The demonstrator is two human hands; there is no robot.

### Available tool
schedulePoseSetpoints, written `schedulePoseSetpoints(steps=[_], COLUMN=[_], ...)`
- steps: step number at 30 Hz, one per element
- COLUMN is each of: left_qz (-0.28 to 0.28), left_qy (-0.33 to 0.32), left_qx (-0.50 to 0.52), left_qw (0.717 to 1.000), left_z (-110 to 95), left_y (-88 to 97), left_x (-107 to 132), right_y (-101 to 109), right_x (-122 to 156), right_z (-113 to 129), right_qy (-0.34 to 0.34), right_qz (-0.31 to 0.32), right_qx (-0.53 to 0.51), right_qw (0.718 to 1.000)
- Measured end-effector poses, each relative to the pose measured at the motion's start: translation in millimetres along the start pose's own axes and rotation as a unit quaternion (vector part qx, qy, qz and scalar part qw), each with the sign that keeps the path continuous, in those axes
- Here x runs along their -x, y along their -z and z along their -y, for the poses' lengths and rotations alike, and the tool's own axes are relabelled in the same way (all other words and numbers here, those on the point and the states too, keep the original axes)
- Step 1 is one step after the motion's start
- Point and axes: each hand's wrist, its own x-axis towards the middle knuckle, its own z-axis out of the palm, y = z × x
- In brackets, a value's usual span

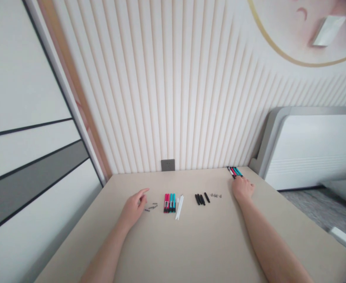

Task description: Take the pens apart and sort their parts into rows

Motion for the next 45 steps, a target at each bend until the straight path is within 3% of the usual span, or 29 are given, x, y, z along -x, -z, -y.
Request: schedulePoseSetpoints(steps=[6, 10, 14, 18, 24, 30, 37, 45], left_qz=[0.009, 0.006, 0.016, 0.046, 0.118, 0.14, 0.13, 0.135], left_qy=[-0.014, -0.049, -0.086, -0.127, -0.186, -0.194, -0.188, -0.187], left_qx=[-0.018, -0.025, -0.035, -0.037, -0.066, -0.078, -0.08, -0.083], left_qw=[1.0, 0.998, 0.996, 0.99, 0.973, 0.968, 0.97, 0.969], left_z=[-2.0, -1.6, -8.1, -26.1, -50.0, -50.4, -48.4, -51.6], left_y=[-1.1, -3.0, -3.8, -7.2, -13.4, -14.5, -15.8, -13.0], left_x=[0.5, 1.2, 4.0, 9.8, 16.4, 17.3, 15.6, 16.6], right_y=[3.9, 16.2, 33.6, 48.9, 57.7, 49.4, 60.6, 60.3], right_x=[4.6, 18.5, 51.6, 101.9, 154.2, 161.2, 168.4, 166.3], right_z=[2.5, 15.2, 44.8, 80.3, 109.9, 107.5, 109.2, 107.3], right_qy=[0.007, 0.091, 0.227, 0.346, 0.425, 0.487, 0.536, 0.543], right_qz=[-0.019, -0.075, -0.112, -0.086, -0.048, -0.004, 0.015, 0.024], right_qx=[-0.004, -0.048, -0.118, -0.183, -0.257, -0.247, -0.248, -0.246], right_qw=[1.0, 0.992, 0.96, 0.916, 0.867, 0.838, 0.807, 0.802])
